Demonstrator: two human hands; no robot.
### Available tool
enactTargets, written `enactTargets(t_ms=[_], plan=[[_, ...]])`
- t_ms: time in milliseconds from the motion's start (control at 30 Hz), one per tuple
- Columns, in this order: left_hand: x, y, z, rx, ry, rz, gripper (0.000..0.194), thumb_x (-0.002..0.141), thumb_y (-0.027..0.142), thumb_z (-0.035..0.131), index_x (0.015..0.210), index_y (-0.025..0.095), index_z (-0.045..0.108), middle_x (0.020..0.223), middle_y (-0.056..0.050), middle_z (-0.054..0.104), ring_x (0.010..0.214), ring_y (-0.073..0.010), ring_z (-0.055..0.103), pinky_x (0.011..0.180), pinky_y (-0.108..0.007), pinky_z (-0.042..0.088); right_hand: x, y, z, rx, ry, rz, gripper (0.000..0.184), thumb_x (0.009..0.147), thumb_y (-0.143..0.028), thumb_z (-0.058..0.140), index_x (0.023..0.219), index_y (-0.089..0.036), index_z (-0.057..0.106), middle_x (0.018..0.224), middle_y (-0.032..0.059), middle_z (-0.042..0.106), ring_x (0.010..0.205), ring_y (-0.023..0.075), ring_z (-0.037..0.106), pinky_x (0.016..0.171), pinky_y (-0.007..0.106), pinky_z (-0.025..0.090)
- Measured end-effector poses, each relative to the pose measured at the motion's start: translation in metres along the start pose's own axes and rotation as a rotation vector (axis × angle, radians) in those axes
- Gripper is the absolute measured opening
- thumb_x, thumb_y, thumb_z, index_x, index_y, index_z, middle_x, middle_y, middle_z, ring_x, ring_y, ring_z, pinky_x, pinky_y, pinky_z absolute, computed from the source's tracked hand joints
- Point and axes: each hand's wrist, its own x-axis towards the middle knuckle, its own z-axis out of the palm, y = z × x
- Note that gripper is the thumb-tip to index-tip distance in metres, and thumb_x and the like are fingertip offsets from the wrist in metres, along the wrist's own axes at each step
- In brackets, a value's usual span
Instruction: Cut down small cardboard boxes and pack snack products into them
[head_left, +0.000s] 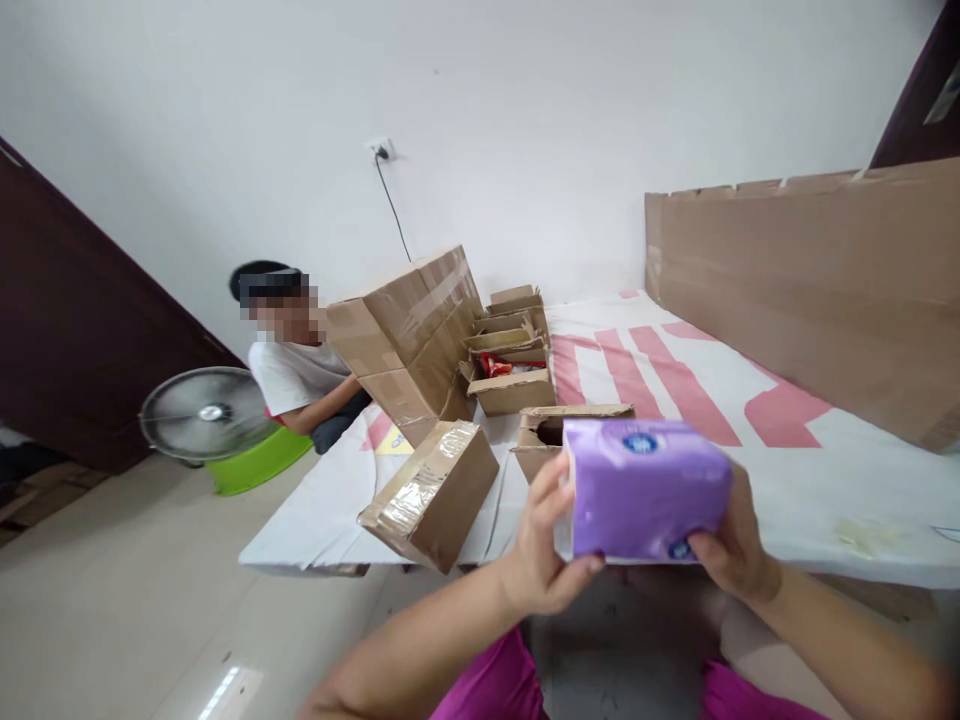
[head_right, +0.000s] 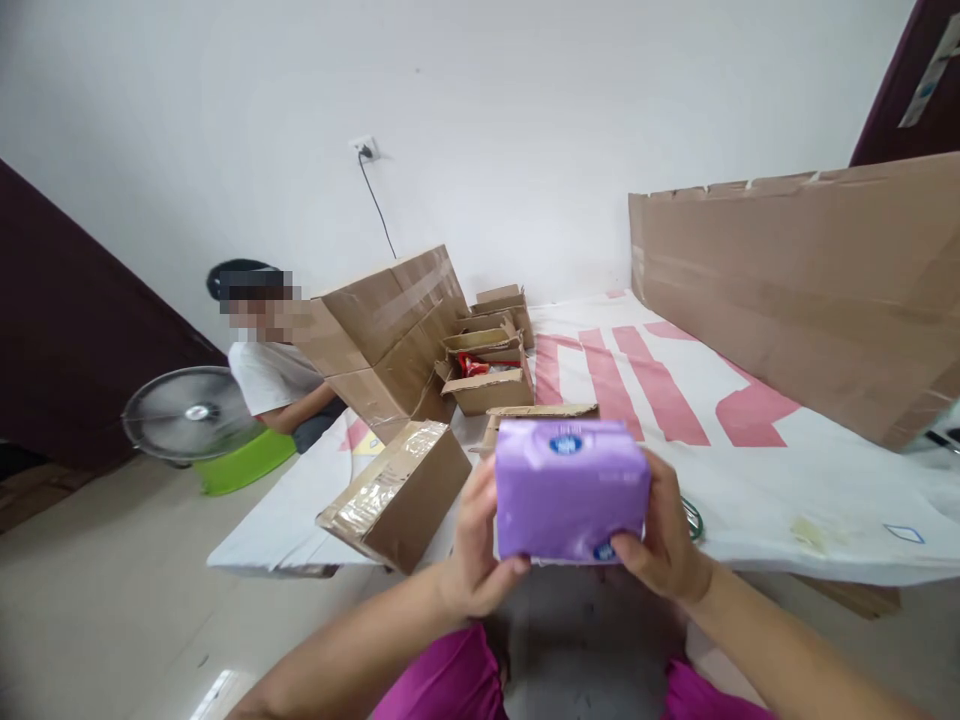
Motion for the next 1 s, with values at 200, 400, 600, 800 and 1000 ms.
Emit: enactTargets(t_ms=[200, 400, 600, 800, 1000], plan=[[-0.082, -0.025, 0.033, -0.038, -0.051, -0.175, 0.078, 0.086, 0.026, 0.064, 0.150, 0.034, 0.021, 0.158, -0.018, 0.026, 0.148, -0.0372, 0.026, 0.112, -0.062, 0.035, -0.063, 0.066, 0.007, -0.141, -0.240, 0.047, 0.065, 0.085, -0.045, 0.058, 0.140, -0.019, 0.035, 0.124, 0.0149, 0.060, 0.110, 0.0292, 0.062, 0.092, 0.041, 0.053], [-0.101, -0.051, 0.049, -0.030, 0.064, -0.545, 0.045, 0.089, 0.033, 0.061, 0.130, 0.024, 0.045, 0.145, -0.017, 0.043, 0.141, -0.0321, 0.040, 0.113, -0.058, 0.034, -0.066, 0.098, 0.043, -0.457, -0.252, 0.012, 0.049, 0.091, -0.044, 0.053, 0.133, -0.018, 0.047, 0.118, 0.0146, 0.066, 0.108, 0.0293, 0.065, 0.090, 0.044, 0.055], [-0.085, -0.060, 0.031, 0.202, 0.145, -0.561, 0.030, 0.093, 0.035, 0.055, 0.120, 0.022, 0.055, 0.123, -0.014, 0.057, 0.120, -0.0284, 0.054, 0.103, -0.050, 0.044, -0.076, 0.110, 0.058, -0.655, -0.205, -0.102, 0.044, 0.096, -0.046, 0.045, 0.130, -0.018, 0.051, 0.106, 0.0141, 0.068, 0.096, 0.0299, 0.066, 0.081, 0.045, 0.055], [-0.010, -0.063, 0.007, 0.535, 0.085, -0.176, 0.025, 0.090, 0.019, 0.054, 0.108, 0.029, 0.069, 0.133, -0.008, 0.059, 0.135, -0.0317, 0.042, 0.110, -0.053, 0.032, -0.077, 0.109, 0.055, -0.688, -0.238, -0.133, 0.044, 0.097, -0.047, 0.044, 0.127, -0.015, 0.051, 0.102, 0.0139, 0.067, 0.094, 0.0295, 0.064, 0.079, 0.044, 0.054], [0.030, -0.088, 0.013, 0.486, -0.059, -0.274, 0.027, 0.091, 0.021, 0.051, 0.115, 0.025, 0.063, 0.123, -0.009, 0.066, 0.121, -0.0256, 0.056, 0.104, -0.046, 0.035, -0.079, 0.109, 0.053, -0.662, -0.245, -0.143, 0.041, 0.096, -0.045, 0.046, 0.126, -0.017, 0.053, 0.102, 0.0128, 0.068, 0.092, 0.0280, 0.064, 0.078, 0.042, 0.053]])
